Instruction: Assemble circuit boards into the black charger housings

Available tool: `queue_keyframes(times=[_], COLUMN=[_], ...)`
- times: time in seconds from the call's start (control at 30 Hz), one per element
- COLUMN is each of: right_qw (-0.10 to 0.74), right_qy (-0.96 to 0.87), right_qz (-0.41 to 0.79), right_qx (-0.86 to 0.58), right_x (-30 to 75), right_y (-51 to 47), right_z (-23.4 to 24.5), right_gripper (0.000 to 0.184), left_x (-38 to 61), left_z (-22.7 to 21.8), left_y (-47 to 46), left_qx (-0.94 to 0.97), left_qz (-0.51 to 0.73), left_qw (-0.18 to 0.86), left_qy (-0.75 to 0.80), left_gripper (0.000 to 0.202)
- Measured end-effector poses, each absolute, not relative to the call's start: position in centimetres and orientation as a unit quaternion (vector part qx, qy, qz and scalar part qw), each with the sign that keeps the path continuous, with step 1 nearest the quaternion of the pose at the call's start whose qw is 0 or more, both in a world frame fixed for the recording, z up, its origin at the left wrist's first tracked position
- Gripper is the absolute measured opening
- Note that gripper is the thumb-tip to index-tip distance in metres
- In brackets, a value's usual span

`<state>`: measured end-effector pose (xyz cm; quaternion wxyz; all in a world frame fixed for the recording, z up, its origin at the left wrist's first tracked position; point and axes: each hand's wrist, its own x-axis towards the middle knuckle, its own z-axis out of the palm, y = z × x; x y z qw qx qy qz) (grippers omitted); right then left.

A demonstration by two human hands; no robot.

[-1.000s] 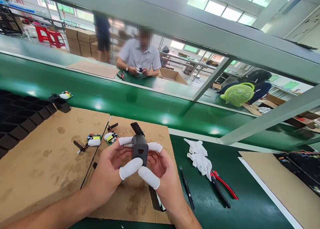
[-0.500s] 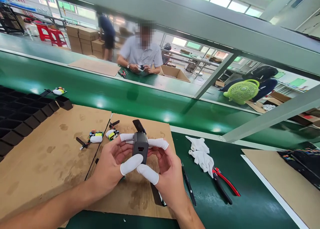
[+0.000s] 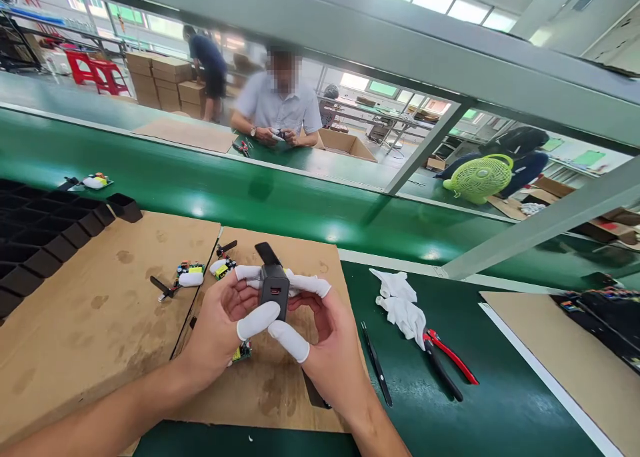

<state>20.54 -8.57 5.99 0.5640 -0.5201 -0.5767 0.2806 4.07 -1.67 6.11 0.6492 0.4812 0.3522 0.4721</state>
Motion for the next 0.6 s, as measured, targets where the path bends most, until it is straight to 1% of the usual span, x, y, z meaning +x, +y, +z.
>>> queue_keyframes(times=[0.17,0.33,0.5,0.6], right_qw=[0.558,0.552,0.552,0.548], right_qy=[-0.592,-0.598,-0.600,-0.597], right_qz=[0.257,0.248,0.245,0.238], right_qx=[-0.522,-0.525,-0.525,-0.535], right_x=[20.59,20.64,20.71,20.64], right_y=[-8.51,-8.50,-8.56,-8.56], right_z=[6.23,6.16,5.92,6.12], right_gripper=[0.045,0.044,0.044,0.041], left_x=[4.16,4.11,4.05,4.26], left_z=[5.65,5.34,5.31,5.08], left_y=[-1.59,-1.24,-1.05,-1.15], left_qx=[0.467,0.478,0.474,0.485], left_qz=[0.461,0.455,0.450,0.468], left_qw=[0.656,0.660,0.675,0.652], left_qy=[0.372,0.358,0.342,0.347], left_gripper=[0.062,0.060,0.063,0.058])
